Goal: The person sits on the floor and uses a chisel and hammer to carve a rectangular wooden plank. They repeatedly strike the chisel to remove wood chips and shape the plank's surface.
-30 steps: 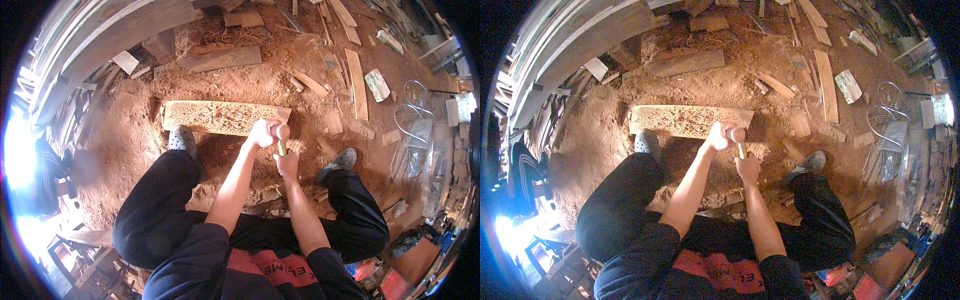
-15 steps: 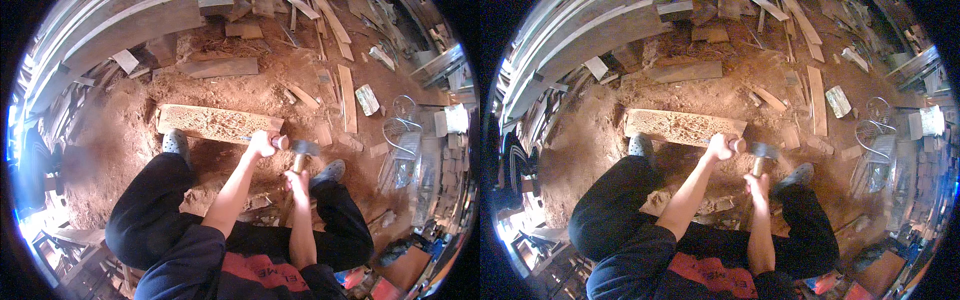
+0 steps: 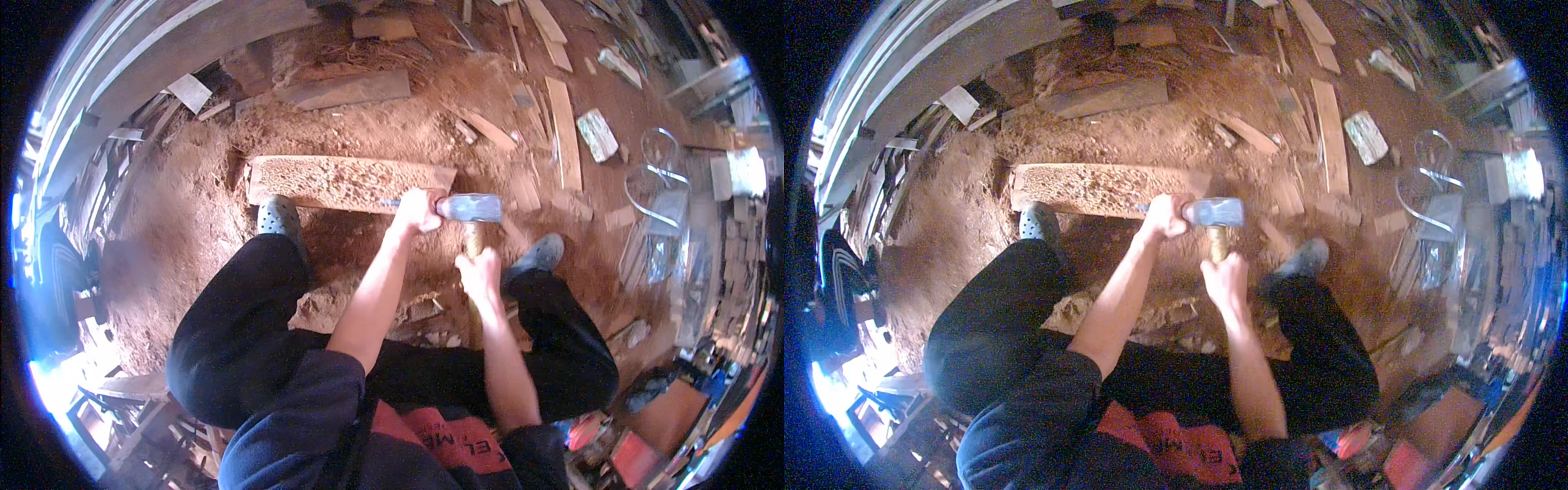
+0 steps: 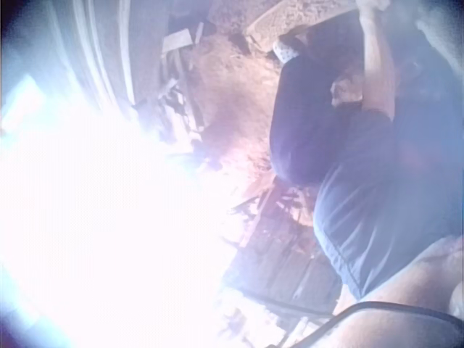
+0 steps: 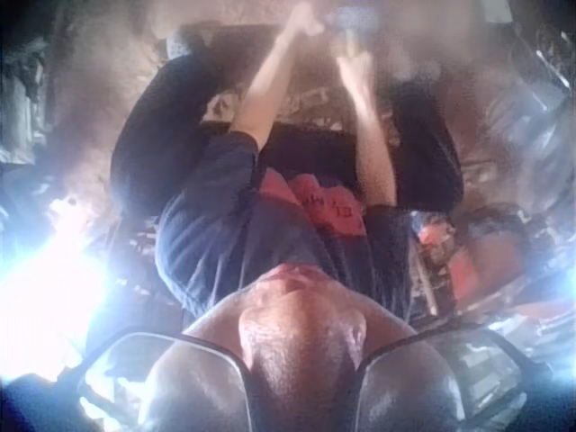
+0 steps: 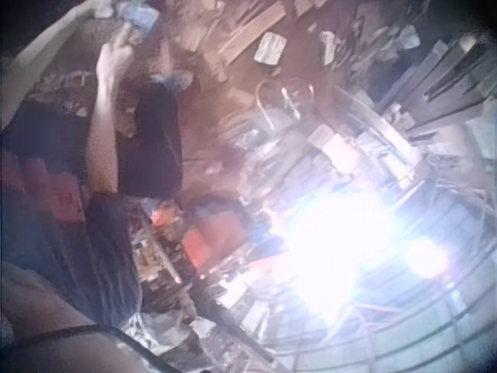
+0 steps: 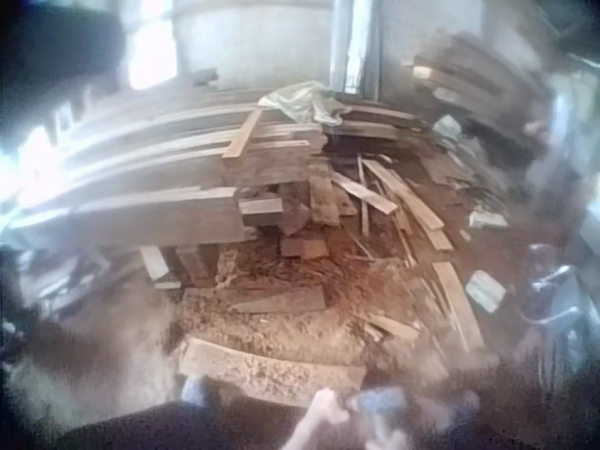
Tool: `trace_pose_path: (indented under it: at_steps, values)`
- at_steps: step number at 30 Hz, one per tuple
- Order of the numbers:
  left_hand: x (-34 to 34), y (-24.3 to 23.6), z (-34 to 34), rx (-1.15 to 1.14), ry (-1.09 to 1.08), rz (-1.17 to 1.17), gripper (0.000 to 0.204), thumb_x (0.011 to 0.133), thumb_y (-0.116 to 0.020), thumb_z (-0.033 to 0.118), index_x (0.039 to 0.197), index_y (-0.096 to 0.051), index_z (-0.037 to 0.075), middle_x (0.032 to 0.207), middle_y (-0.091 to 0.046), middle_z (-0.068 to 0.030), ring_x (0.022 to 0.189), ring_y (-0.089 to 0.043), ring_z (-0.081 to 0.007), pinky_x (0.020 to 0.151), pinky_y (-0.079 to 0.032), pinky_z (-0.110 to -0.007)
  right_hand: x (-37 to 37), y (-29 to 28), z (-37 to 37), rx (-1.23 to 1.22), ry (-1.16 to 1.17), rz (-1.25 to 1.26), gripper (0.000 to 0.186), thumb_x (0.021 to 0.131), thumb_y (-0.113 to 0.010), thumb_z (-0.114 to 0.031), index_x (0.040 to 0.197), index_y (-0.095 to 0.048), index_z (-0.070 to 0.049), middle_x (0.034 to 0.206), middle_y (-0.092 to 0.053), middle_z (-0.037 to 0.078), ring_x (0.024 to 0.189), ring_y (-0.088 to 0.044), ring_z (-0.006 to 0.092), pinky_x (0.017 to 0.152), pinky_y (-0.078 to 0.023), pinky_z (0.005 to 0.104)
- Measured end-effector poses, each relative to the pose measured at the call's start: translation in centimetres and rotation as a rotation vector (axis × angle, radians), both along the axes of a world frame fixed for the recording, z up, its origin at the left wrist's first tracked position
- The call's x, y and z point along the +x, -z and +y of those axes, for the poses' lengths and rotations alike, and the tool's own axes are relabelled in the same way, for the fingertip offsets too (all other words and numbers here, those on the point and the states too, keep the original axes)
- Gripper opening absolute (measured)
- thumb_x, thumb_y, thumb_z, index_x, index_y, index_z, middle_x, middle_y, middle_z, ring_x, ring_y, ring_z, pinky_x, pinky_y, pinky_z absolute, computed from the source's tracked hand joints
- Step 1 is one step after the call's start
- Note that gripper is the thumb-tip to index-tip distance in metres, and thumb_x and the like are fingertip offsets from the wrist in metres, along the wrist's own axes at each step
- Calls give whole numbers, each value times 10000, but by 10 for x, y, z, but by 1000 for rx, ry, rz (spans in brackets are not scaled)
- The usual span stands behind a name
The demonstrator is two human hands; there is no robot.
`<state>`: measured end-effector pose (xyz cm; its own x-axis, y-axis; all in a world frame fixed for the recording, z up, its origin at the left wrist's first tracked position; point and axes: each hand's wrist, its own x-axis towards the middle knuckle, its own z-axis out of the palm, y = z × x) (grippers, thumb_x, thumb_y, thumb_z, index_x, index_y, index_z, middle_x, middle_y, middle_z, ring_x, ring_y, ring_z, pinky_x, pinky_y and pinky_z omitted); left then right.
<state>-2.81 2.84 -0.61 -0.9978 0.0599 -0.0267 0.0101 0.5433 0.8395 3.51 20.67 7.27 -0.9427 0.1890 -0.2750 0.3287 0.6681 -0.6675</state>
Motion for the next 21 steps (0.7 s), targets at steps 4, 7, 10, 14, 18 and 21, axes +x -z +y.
trace_pose_path:
  at_steps: [4,7,10,14,18,21]
  values:
    - [10,9,-8,56,-39,-41,247,574,-589,193,808,-651,141,797,-657,-115,785,-638,-314,703,-505,-379,-7,-63,25,-268,138,-191,115,672,-654,-73,682,-549,-27,504,-519,37,352,-478,135,328,-391,287]
    - [9,12,-6,40,-53,-44,283,547,-599,185,818,-652,125,796,-657,-119,783,-638,-317,704,-503,-379,-9,-120,21,-703,265,190,148,730,-555,25,741,-449,-78,478,-416,-12,338,-412,86,304,-324,238]
    - [7,6,0,38,-49,-53,301,543,-594,190,832,-655,134,806,-660,-125,786,-636,-321,703,-502,-389,-20,-107,-18,-1021,458,515,125,757,-538,10,739,-447,-74,452,-394,-18,322,-410,111,312,-342,250]
    - [4,19,3,-10,-20,15,308,542,-650,250,824,-658,127,771,-656,-112,725,-636,-328,652,-509,-384,11,48,-4,-14,31,-65,159,699,-623,-123,642,-553,8,488,-516,76,381,-502,163,372,-419,312]
    - [-2,13,-10,75,-41,-101,302,536,-651,248,812,-660,124,793,-667,-106,738,-652,-276,650,-510,-358,-1,33,10,-232,179,-304,169,671,-623,-127,609,-555,14,473,-519,61,335,-486,162,322,-389,317]
    - [14,29,-39,380,-235,57,230,562,-625,190,769,-654,94,748,-659,-91,685,-633,-228,623,-504,-333,10,35,-1,-299,234,-366,154,691,-608,-123,616,-546,-3,459,-495,34,338,-481,139,314,-388,300]
